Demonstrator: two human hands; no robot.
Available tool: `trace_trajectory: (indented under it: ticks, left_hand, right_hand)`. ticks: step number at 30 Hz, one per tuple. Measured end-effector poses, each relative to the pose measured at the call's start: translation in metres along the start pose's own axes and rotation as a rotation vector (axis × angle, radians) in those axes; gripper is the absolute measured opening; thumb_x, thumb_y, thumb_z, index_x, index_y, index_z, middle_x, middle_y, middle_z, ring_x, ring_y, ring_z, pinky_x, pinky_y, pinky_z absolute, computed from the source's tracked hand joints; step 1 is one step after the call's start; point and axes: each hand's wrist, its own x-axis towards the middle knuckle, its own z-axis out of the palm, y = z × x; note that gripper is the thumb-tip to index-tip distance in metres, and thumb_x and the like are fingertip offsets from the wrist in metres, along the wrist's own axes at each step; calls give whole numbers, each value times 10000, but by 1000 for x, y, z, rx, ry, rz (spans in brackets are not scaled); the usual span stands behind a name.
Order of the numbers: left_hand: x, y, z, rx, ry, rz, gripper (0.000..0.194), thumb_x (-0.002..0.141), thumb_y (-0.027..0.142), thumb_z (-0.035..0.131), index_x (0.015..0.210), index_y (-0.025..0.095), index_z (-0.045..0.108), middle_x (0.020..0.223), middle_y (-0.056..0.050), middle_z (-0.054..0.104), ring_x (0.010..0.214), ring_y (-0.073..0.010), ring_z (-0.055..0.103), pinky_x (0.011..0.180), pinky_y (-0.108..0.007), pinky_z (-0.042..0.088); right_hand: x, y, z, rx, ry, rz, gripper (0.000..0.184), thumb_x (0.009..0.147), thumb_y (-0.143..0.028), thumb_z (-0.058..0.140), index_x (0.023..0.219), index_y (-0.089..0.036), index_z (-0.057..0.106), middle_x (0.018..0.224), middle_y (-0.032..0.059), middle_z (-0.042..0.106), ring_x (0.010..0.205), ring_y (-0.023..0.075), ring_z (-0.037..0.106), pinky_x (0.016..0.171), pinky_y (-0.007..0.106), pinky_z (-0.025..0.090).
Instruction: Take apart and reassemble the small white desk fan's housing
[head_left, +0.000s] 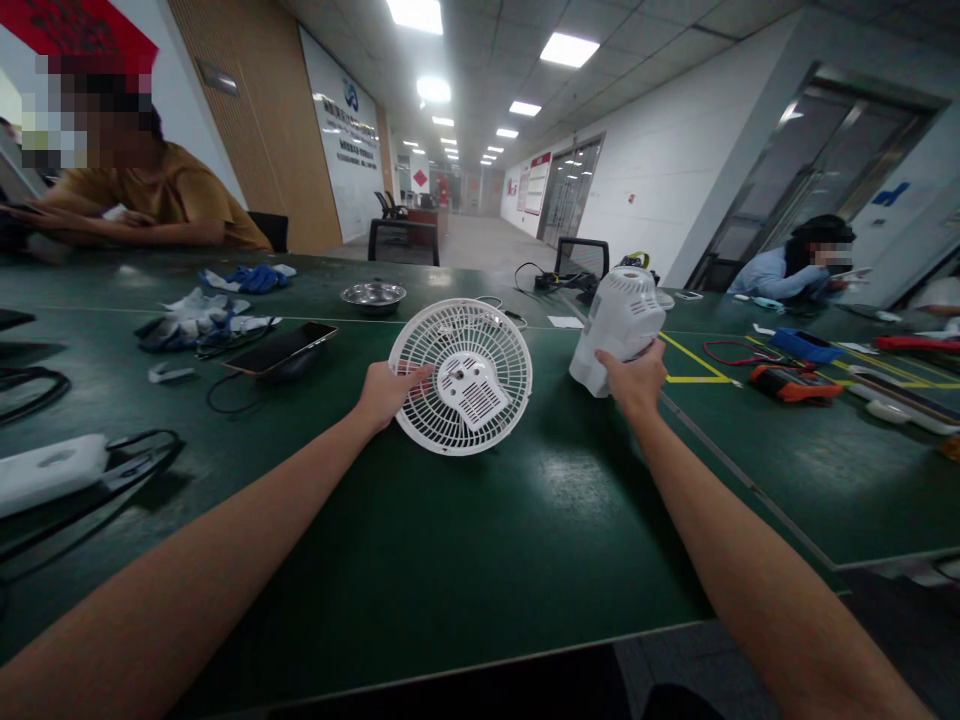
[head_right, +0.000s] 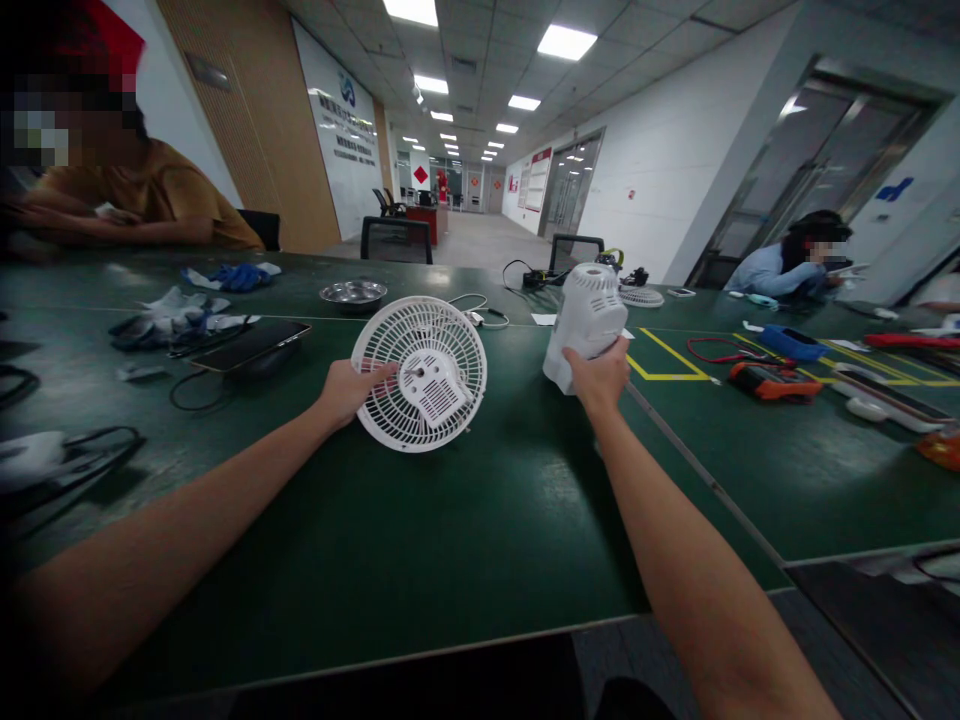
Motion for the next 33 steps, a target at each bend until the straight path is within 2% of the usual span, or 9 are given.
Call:
trace_trajectory:
  ticks: [3,7,9,13,16,19,24,28,33]
  left_hand:
    - [1,-2,0,7,-6,1,297,728,296,841,929,106,733,875,-128,776,752,-264,748,705,-410,634]
    - [1,0,-2,19,-4,-2,298,732,302,838,933,109,731,884,-135,777,761,-269,750,711,-412,633]
    - [0,1,-2,23,-2,-4,295,731,301,839,933,114,731,892,-136,778,768,-270,751,714,-411,632]
    - [2,0,-2,22,-8,0,283,730,299,839,923,121,734,890,-134,779,771,-276,751,707,-415,634]
    - [3,-2,-2,3,-2,7,279,729,293,841,924,122,738,892,-133,780,771,-273,752,715,-415,635]
    - [3,-3,-2,-4,-6,15,275,733,291,838,927,123,739,908,-136,781,790,-278,754,724,-419,637]
    - [3,-3,-2,0,-10,-1,261,745,281,829,932,123,739,908,-138,781,787,-280,756,718,-430,638]
    - [5,-4,-2,6,0,12,275,729,282,836,927,119,736,881,-129,778,763,-268,752,720,-426,634]
    - [5,-4,-1,7,12,8,296,709,279,845,922,103,737,839,-128,773,737,-258,746,724,-416,629]
  right_hand:
    - [15,15,-7,4,34,85,780,541,-468,824,1186,-187,486,1161,171,664,1059,381,645,954,512,478]
    - [22,26,-4,43,3,154,736,572,-381,770,1210,-179,464,1173,171,647,1077,366,634,972,508,470]
    - [23,28,-1,79,28,108,787,593,-370,746,1282,-166,422,1241,189,611,1134,363,608,998,518,454]
    - [28,30,1,185,161,-81,949,629,-439,754,1419,-144,320,1311,195,555,1174,332,590,1008,501,458]
    - [34,33,0,239,185,-147,875,663,-488,753,1386,-145,398,1299,188,567,1150,315,605,978,482,488]
    - [39,36,-1,304,148,-153,792,676,-492,762,1331,-163,461,1291,172,582,1127,303,621,953,475,508]
    - [41,40,1,465,144,-160,817,656,-453,787,1334,-158,437,1261,153,600,1089,274,642,947,443,515]
    - [39,41,0,447,188,-184,789,654,-464,791,1303,-164,457,1193,132,629,1050,270,650,941,439,510]
    - [34,35,-4,403,230,-134,748,690,-524,766,1267,-145,477,1056,122,658,897,263,663,838,429,531]
